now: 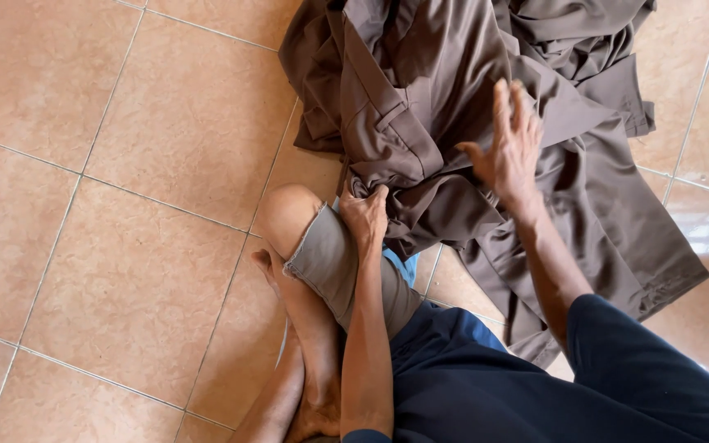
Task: The person sits cross-legged on a tiled floor and folds a brown pair of trousers by hand. They smooth the fabric, fold the legs together, fold the garment in half, and then fold it again into a compact rectangle before placing it aside.
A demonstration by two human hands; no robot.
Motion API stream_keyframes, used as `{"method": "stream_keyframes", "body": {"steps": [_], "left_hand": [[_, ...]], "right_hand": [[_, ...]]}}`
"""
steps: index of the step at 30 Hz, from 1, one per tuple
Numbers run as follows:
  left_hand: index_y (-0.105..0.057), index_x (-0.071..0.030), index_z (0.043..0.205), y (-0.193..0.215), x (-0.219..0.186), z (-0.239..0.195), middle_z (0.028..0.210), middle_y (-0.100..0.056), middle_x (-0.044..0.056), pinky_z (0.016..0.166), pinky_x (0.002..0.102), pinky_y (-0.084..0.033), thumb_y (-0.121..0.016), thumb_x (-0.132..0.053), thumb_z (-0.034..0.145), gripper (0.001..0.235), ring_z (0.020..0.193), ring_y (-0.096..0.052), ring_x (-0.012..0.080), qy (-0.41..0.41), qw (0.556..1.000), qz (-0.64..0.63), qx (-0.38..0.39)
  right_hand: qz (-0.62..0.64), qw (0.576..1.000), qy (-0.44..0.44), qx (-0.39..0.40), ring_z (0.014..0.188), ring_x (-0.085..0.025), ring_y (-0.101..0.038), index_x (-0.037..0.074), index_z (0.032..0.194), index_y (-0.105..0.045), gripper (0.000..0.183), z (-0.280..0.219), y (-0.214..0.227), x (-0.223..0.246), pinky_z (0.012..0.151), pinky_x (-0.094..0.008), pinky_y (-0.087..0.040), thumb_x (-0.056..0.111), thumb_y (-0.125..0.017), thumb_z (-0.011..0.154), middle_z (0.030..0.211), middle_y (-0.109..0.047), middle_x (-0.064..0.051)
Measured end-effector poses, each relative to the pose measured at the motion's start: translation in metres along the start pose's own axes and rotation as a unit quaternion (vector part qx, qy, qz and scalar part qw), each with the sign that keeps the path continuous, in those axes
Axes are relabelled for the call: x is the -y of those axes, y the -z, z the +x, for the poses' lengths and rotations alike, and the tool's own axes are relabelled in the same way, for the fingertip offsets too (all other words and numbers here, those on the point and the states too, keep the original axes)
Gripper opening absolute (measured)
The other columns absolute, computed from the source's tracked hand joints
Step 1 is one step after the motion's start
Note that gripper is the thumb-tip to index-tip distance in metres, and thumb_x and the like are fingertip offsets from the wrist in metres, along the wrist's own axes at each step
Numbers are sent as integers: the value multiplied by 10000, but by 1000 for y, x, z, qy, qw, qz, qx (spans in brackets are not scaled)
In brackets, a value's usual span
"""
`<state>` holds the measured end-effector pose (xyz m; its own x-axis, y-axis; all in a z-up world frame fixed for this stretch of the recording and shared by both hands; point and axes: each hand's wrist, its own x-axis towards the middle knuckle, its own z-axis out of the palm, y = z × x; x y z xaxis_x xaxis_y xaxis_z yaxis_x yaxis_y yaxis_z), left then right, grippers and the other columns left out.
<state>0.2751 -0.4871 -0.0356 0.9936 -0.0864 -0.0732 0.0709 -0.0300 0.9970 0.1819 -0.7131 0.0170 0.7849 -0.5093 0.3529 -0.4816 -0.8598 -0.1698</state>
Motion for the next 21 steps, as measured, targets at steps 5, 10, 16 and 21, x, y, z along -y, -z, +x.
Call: {"method": "stream_keyframes", "body": {"steps": [5, 10, 16, 21], "left_hand": [[-664, -57, 972, -2, 4, 1, 881, -743, 119, 749, 439, -587, -715, -42, 675, 302, 836, -712, 287, 54, 995, 78, -34], [-659, -33, 1288, -1, 4, 4, 1152, -719, 235, 925, 571, -555, -743, -51, 747, 548, 1117, -684, 424, 82, 996, 27, -12], [-559, -42, 1459, -1, -12, -10, 1335, -627, 299, 1059, 659, -482, -773, -93, 829, 667, 1301, -536, 504, 57, 991, -33, 114], [-577, -79, 1452, 4, -17, -15, 1304, -677, 231, 1061, 579, -501, -828, -114, 791, 708, 1288, -595, 402, 63, 976, -66, 199]], "right_hand": [[25, 985, -42, 165, 1421, -460, -437, 88, 1680, -26, 1283, 10, -18, -19, 1140, -714, -124, 423, -886, 788, 1497, -491, -281], [41, 995, -5, 92, 1022, -412, -670, 0, 1615, -353, 1016, -31, -65, -17, 1142, -605, -211, 292, -893, 805, 1081, -701, -270], [174, 970, -117, 119, 995, -514, -669, -24, 1523, -417, 875, -74, -60, 22, 931, -609, -497, 216, -850, 801, 1043, -694, -345], [356, 914, -172, 95, 894, -504, -686, 56, 1209, -650, 434, -89, -32, 68, 759, -573, -512, 208, -722, 809, 886, -675, -271]]}}
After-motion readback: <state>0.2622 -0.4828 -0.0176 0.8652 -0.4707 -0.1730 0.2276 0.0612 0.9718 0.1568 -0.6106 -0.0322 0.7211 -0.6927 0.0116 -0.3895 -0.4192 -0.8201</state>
